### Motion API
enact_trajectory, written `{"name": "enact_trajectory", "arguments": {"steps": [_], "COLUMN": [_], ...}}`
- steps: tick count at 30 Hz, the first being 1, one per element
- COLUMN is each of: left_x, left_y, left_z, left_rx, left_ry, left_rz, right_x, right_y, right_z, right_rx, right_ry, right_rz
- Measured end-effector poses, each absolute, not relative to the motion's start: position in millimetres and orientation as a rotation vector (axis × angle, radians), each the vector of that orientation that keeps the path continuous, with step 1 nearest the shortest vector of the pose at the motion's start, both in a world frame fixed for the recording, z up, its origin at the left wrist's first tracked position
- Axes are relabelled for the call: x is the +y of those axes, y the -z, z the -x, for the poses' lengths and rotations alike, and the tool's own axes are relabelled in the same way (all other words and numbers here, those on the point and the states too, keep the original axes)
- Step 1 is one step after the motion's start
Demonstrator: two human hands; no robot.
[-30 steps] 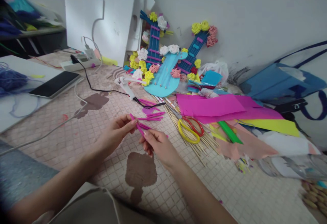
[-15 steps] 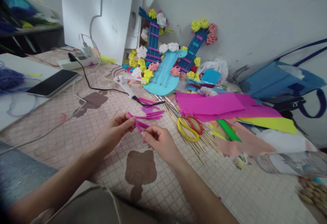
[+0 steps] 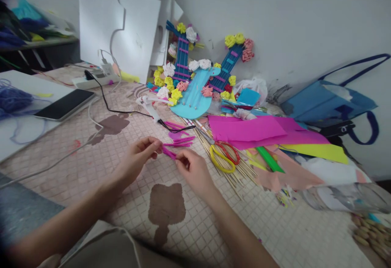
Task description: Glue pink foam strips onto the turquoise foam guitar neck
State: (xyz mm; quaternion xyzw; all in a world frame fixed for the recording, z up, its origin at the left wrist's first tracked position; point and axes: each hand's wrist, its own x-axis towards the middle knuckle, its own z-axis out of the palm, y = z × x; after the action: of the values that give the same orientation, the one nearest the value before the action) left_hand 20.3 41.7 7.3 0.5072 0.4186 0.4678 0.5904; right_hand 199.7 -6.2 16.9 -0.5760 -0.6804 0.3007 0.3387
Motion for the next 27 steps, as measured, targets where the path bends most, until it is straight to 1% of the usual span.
{"name": "enact_trajectory", "arguments": {"steps": [3, 6, 10, 15, 18, 27], "left_x": [55.3, 70.0, 86.5, 95.5, 96.6, 99.2], "left_y": [-9.9, -12.0, -12.4, -5.8, 0.6, 9.0], "left_z": [-13.9, -10.6, -10.9, -9.6, -9.4, -9.3], "left_rx": [1.016, 1.051, 1.067, 1.129, 1.075, 0.998], "left_ry": [-1.105, -1.018, -0.937, -0.751, -0.687, -0.736], "left_rz": [-1.237, -1.541, -1.947, -2.231, -2.314, -2.285], "right_x": [2.0, 8.4, 15.1, 41.1, 62.5, 84.7], "right_y": [-16.8, -11.5, -7.5, -10.7, -7.8, 3.6], "right_z": [-216.3, -224.9, -224.7, -224.3, -218.5, -208.8], "right_rx": [-1.932, -2.071, -2.115, -2.054, -2.083, -1.961], "right_ry": [-0.346, -0.156, -0.142, -0.114, -0.133, -0.353], "right_rz": [1.605, 1.633, 1.582, 1.588, 1.65, 1.638]}}
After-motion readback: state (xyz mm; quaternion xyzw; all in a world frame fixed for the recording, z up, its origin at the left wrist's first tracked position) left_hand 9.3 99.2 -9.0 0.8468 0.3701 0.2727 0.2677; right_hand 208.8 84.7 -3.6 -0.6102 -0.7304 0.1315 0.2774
